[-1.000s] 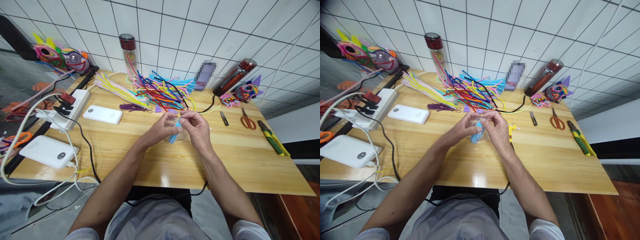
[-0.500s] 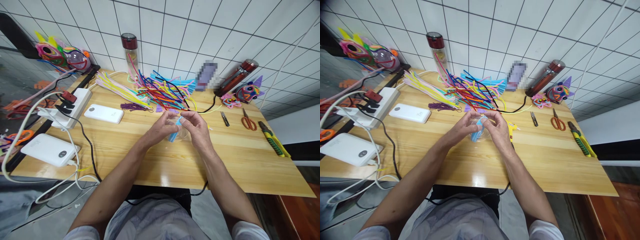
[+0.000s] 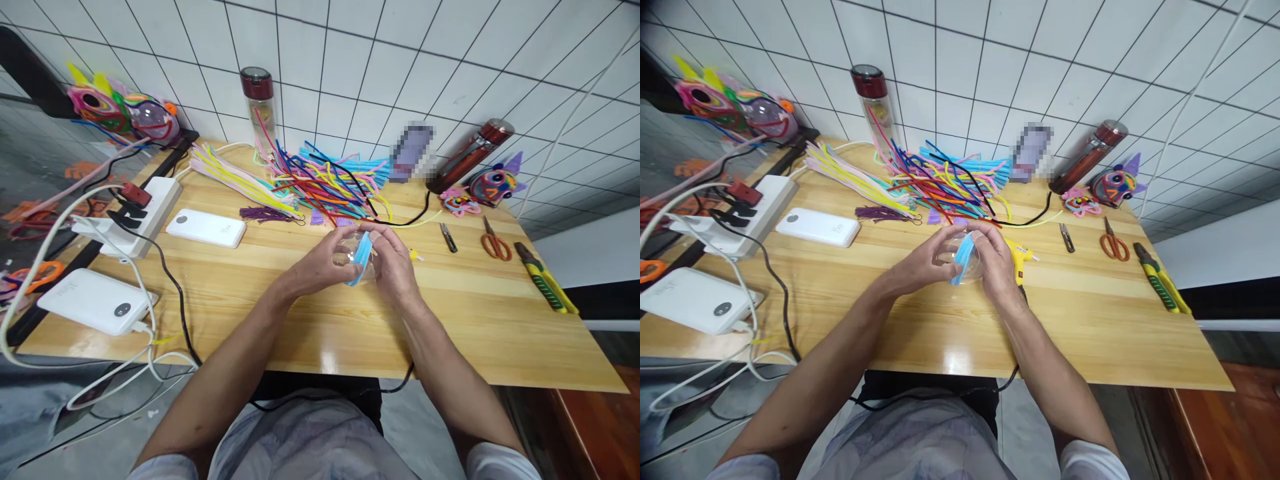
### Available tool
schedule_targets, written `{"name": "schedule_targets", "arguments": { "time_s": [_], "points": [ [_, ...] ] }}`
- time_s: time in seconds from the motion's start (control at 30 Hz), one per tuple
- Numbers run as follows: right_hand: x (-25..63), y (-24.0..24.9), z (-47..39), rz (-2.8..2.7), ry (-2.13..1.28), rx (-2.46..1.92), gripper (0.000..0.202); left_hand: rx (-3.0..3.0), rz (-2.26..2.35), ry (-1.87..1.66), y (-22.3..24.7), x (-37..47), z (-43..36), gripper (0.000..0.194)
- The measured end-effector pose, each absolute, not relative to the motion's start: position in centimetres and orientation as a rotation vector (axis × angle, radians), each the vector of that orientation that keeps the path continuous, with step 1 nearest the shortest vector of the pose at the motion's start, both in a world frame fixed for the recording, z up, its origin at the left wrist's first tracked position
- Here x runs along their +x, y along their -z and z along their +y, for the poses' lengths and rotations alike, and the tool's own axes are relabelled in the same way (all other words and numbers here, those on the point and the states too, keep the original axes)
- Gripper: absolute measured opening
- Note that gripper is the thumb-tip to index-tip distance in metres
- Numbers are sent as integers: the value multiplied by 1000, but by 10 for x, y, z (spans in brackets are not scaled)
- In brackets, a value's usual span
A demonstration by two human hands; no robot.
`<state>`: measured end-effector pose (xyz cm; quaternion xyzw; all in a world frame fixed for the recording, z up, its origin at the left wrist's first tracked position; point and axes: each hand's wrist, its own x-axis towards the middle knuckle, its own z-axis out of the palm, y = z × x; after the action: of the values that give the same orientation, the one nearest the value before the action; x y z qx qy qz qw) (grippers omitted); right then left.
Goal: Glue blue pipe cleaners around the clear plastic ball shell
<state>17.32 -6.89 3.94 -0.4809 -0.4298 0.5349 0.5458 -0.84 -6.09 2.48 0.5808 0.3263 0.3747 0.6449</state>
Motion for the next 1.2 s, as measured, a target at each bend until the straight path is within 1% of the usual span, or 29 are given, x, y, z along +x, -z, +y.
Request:
{"name": "schedule_targets", "arguments": {
  "time_s": [0.2,0.37,0.4,0.43,0.5,0.6,0.7,0.87,0.93,1.07,1.13,1.2],
  "points": [
    [173,-44,-69,-947,-1275,-1126,27,1400,685,-831,-32,-12,-65,93],
    [174,-44,-66,-893,-1250,-1115,25,1766,664,-951,-25,-8,-64,112],
    [174,-44,-66,-880,-1252,-1114,25,1852,653,-995,-22,-6,-63,113],
    [174,-43,-65,-868,-1257,-1114,26,1921,645,-1035,-19,-5,-62,111],
    [173,-42,-65,-854,-1263,-1114,26,2003,646,-1078,-13,-2,-60,101],
    [172,-41,-64,-844,-1260,-1117,26,2025,648,-1063,-12,-3,-58,87],
    [171,-41,-64,-828,-1267,-1123,26,1987,651,-1014,-18,-6,-60,81],
    [169,-41,-65,-822,-1271,-1130,26,1939,673,-984,-24,-5,-63,75],
    [169,-41,-65,-816,-1266,-1132,25,1970,683,-1014,-21,-4,-63,81],
    [171,-44,-63,-764,-1263,-1108,23,2120,677,-1077,-15,-2,-64,114],
    [174,-45,-60,-704,-1285,-1092,22,2184,652,-1085,-14,-2,-65,120],
    [178,-45,-57,-642,-1338,-1087,23,2226,627,-1086,-14,-1,-66,121]
  ]
}}
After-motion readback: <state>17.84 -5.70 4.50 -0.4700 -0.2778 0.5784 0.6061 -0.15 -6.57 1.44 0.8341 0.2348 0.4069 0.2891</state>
